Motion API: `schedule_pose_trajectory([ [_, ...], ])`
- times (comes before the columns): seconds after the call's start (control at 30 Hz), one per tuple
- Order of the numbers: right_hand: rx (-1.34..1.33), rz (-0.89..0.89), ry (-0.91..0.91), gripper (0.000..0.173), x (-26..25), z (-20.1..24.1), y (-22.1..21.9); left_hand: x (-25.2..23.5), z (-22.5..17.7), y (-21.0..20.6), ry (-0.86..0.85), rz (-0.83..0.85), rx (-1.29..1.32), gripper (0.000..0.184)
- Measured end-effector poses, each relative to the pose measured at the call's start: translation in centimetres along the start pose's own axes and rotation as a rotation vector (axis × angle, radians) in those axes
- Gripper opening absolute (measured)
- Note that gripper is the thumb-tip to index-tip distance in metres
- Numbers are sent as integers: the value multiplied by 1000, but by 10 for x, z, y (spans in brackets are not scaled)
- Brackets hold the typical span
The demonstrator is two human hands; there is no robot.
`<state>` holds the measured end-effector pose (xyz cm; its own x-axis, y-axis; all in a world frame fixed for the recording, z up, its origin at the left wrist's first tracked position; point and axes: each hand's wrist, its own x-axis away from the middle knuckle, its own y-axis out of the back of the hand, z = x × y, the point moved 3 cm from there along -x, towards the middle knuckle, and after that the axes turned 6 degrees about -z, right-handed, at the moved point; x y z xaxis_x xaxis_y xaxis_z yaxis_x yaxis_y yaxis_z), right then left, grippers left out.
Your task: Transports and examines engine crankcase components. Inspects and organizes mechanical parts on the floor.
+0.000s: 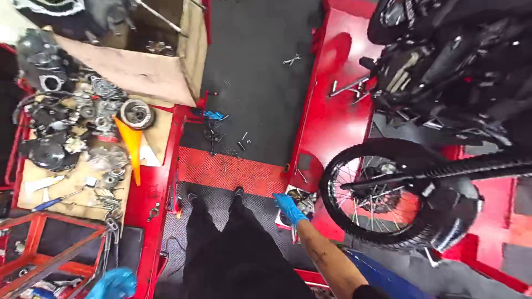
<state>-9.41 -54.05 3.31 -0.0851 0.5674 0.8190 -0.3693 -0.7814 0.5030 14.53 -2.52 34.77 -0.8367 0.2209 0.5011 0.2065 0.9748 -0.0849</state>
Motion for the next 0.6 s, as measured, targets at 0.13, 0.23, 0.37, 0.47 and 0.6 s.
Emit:
schedule_pose_trajectory([
  [0.13, 76, -30, 55, 41, -39, -17, 38, -88, 55, -123, 172, 180, -78, 41],
  [0.23, 95, -42, 63, 35, -63, -20, 55, -160, 118, -201, 369, 310, -295, 44],
  [0.37, 108, -93, 90, 33, -96, -5, 76, -248, 216, -282, 606, 479, -615, 47],
  [0.47, 93, -129, 110, 36, -134, 31, 79, -312, 294, -324, 667, 553, -793, 51],
  [0.6, 121, -99, 171, 38, -241, 82, 47, -388, 396, -358, 710, 557, -995, 54],
])
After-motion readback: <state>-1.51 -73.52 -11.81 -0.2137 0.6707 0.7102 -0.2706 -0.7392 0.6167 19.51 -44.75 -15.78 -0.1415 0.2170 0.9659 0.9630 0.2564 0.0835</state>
